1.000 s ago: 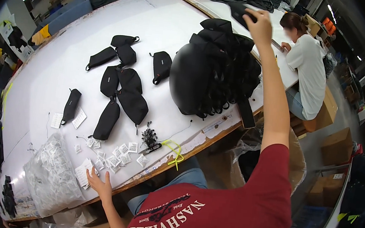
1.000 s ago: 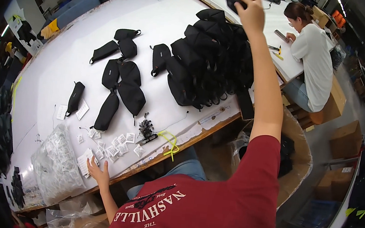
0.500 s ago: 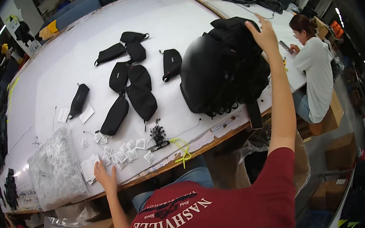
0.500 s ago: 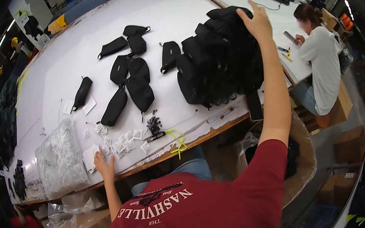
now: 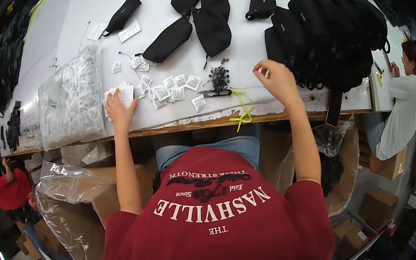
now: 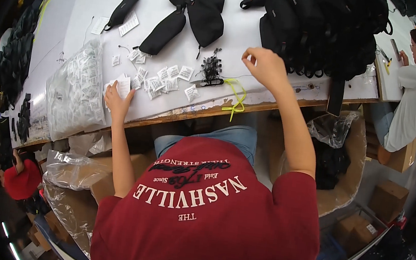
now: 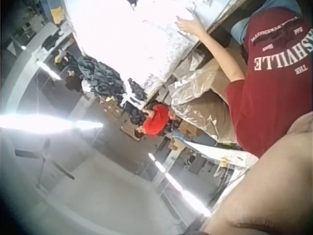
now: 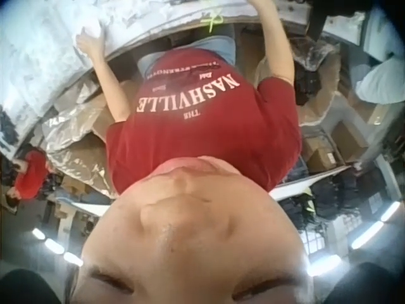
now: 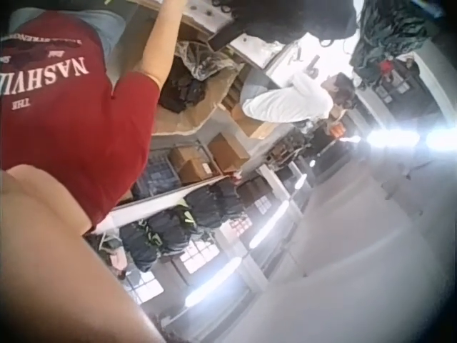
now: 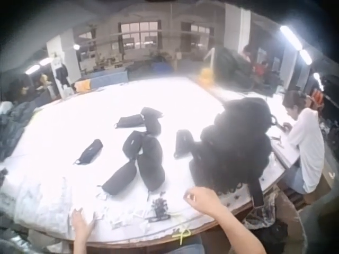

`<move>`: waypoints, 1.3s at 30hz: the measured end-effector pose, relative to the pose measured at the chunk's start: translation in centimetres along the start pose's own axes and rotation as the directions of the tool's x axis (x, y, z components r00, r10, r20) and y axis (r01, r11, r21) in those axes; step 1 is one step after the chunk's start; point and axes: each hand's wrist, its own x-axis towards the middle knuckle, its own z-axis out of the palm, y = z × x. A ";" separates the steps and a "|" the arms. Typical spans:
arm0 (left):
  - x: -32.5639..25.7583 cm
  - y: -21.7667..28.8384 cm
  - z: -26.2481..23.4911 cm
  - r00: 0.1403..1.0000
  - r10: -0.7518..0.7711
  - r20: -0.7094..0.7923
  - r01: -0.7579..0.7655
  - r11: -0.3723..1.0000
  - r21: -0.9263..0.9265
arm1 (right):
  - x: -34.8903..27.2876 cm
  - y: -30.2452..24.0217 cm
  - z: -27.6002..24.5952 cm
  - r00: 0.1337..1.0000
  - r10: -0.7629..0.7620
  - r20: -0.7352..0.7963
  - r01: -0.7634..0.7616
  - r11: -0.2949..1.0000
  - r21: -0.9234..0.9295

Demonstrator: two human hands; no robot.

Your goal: Placing tags and accessories into small black zipper pouches.

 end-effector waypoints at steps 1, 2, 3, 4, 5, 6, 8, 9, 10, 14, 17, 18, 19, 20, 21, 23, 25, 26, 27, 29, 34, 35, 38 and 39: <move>-0.1 0.1 -0.1 1.000 -0.016 0.013 0.015 0.996 0.083 | -0.2 1.1 1.9 0.997 0.053 0.056 -0.054 0.998 0.013; -0.1 0.0 0.0 1.000 -0.024 0.019 0.022 0.996 0.088 | -0.4 1.4 3.0 0.988 0.105 0.111 -0.108 0.994 0.022; -0.1 0.0 0.1 0.998 -0.057 -0.010 0.057 0.997 0.046 | -0.6 1.7 4.0 0.987 0.105 0.120 -0.108 0.994 0.023; -0.2 -0.2 0.2 0.995 -0.089 -0.036 0.090 0.996 0.004 | -0.9 1.2 4.9 0.986 0.100 0.132 -0.102 0.995 0.010; -0.1 -0.3 0.4 0.995 -0.093 -0.030 0.094 0.996 0.010 | -1.0 0.6 5.7 0.985 0.096 0.144 -0.096 0.995 -0.003; -0.1 -0.4 0.6 0.991 -0.118 -0.063 0.119 0.993 0.005 | -1.0 0.2 6.4 0.984 0.097 0.152 -0.099 0.995 0.000; 0.3 -0.5 0.9 0.986 -0.137 -0.092 0.137 0.991 0.000 | -0.7 -0.4 7.3 0.983 0.049 0.178 -0.037 0.997 -0.072; 0.4 -0.7 0.9 0.990 -0.123 -0.074 0.124 0.992 0.014 | -0.7 0.0 8.2 0.976 0.032 0.213 -0.007 0.993 -0.116; 0.6 -0.5 0.6 0.992 -0.110 -0.056 0.112 0.993 0.027 | -0.5 0.3 8.6 0.976 0.033 0.216 -0.009 0.993 -0.114; 0.8 0.4 -0.2 0.985 -0.171 -0.004 0.171 0.985 -0.003 | -0.3 0.8 8.5 0.968 0.012 0.251 0.033 0.984 -0.173; 0.8 0.4 -0.8 0.985 -0.169 -0.040 0.167 0.985 -0.048 | -0.3 0.0 6.9 0.974 0.026 0.227 -0.004 0.996 -0.093; 0.8 0.4 -1.1 0.982 -0.166 -0.092 0.160 0.985 -0.069 | -0.5 -0.5 6.2 0.978 0.034 0.204 -0.030 0.999 -0.023; 0.8 0.7 -1.5 0.977 -0.160 -0.144 0.148 0.985 -0.090 | -0.6 -0.9 5.4 0.978 0.031 0.206 -0.028 0.999 -0.020; 0.7 1.8 -2.3 0.977 -0.161 -0.142 0.150 0.985 -0.087 | -0.8 -1.2 4.9 0.989 0.030 0.145 -0.042 0.996 0.079; 0.3 3.1 -3.1 0.977 -0.136 -0.162 0.091 0.961 -0.260 | -0.9 -1.6 4.4 0.996 0.034 0.085 -0.049 0.983 0.179; -0.8 6.3 -5.2 0.975 -0.118 -0.190 0.028 0.907 -0.419 | -1.5 -2.6 3.6 0.995 0.066 0.076 -0.092 0.909 0.407; -2.2 9.3 -6.4 0.998 0.008 -0.056 -0.048 0.637 -0.769 | -2.1 -4.7 2.7 0.986 0.117 0.122 -0.165 0.512 0.843; -2.9 10.3 -6.1 0.994 0.086 -0.073 -0.109 0.575 -0.811 | -2.5 -5.8 2.2 0.986 0.103 0.131 -0.165 0.510 0.844; -3.8 11.9 -6.3 0.992 0.120 -0.043 -0.095 0.468 -0.878 | -3.0 -6.5 2.1 0.986 0.076 0.149 -0.167 0.429 0.888; -5.4 15.2 -7.6 0.979 0.205 -0.018 -0.105 0.418 -0.902 | -3.8 -9.2 2.1 0.997 0.037 0.066 -0.075 0.370 0.926; -8.0 18.8 -9.9 0.962 0.272 0.023 -0.064 0.308 -0.949 | -4.8 -13.9 1.9 0.994 -0.041 -0.101 0.103 0.659 0.745; -8.3 19.1 -10.2 0.960 0.279 0.018 -0.066 0.289 -0.955 | -4.8 -14.3 1.9 0.989 -0.039 -0.140 0.130 0.667 0.734; -8.6 19.5 -10.7 0.959 0.279 -0.036 -0.125 0.305 -0.944 | -4.8 -14.4 2.0 0.970 -0.081 -0.231 0.218 0.718 0.661; -8.7 19.5 -10.7 0.960 0.279 -0.036 -0.124 0.305 -0.944 | -4.9 -14.4 2.0 0.970 -0.081 -0.230 0.217 0.718 0.662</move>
